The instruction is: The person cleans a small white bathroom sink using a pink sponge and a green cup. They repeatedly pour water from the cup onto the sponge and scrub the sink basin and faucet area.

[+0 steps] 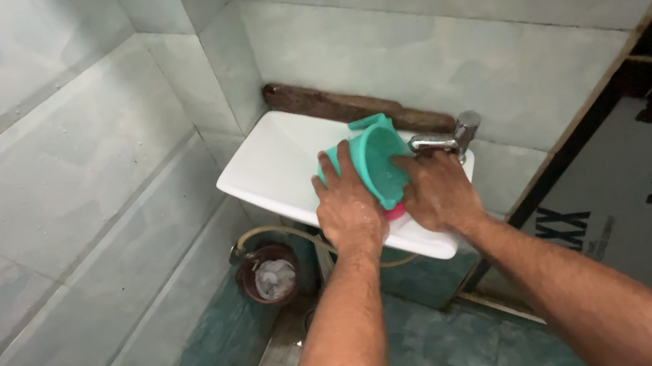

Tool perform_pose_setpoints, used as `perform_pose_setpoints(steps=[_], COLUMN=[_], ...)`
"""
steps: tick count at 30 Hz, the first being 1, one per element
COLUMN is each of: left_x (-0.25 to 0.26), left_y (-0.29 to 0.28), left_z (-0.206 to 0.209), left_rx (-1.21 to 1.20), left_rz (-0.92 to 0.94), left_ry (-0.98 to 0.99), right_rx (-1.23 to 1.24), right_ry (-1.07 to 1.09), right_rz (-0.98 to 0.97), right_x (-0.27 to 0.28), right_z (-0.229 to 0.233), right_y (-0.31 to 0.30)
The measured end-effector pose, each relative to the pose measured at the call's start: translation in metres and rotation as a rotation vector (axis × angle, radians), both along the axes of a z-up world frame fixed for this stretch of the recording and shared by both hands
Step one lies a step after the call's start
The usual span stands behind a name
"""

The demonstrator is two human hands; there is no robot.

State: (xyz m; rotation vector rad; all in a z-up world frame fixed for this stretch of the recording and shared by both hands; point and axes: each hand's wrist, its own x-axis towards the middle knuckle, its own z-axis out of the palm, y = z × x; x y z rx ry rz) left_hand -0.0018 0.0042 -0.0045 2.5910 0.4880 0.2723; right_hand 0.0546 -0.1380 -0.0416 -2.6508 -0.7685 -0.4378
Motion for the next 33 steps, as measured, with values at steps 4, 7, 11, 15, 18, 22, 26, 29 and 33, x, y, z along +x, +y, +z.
perform_pose_setpoints(steps=[4, 7, 11, 15, 18, 22, 26, 29, 33], left_x=[-0.001, -0.001, 0.001, 0.001, 0.002, 0.001, 0.001, 0.0, 0.0], left_y=[0.0, 0.001, 0.0, 0.0, -0.001, -0.002, -0.002, -0.002, -0.003], left_z=[0.001, -0.001, -0.005, -0.006, -0.001, 0.002, 0.003, 0.003, 0.005], left_rx=[-0.006, 0.009, 0.016, 0.009, 0.004, -0.017, 0.0, -0.007, 0.002], left_rz=[-0.012, -0.013, -0.004, -0.004, -0.002, 0.0, 0.006, 0.002, 0.003], left_ry=[0.029, -0.012, -0.088, -0.034, -0.032, 0.009, -0.001, -0.01, 0.016], right_rx=[0.001, 0.011, 0.031, 0.032, 0.048, 0.034, 0.059, 0.052, 0.022], right_ry=[0.011, -0.035, -0.017, -0.036, -0.025, 0.03, 0.01, 0.026, 0.069], right_rz=[0.002, 0.01, 0.019, 0.031, 0.034, 0.011, 0.034, 0.029, 0.005], right_x=[0.0, 0.001, 0.002, 0.002, 0.003, 0.001, 0.0, -0.002, -0.003], right_z=[-0.001, -0.001, -0.001, -0.003, -0.001, 0.001, 0.004, 0.006, 0.009], right_y=[-0.001, 0.001, -0.003, -0.002, -0.002, -0.002, -0.002, -0.001, -0.001])
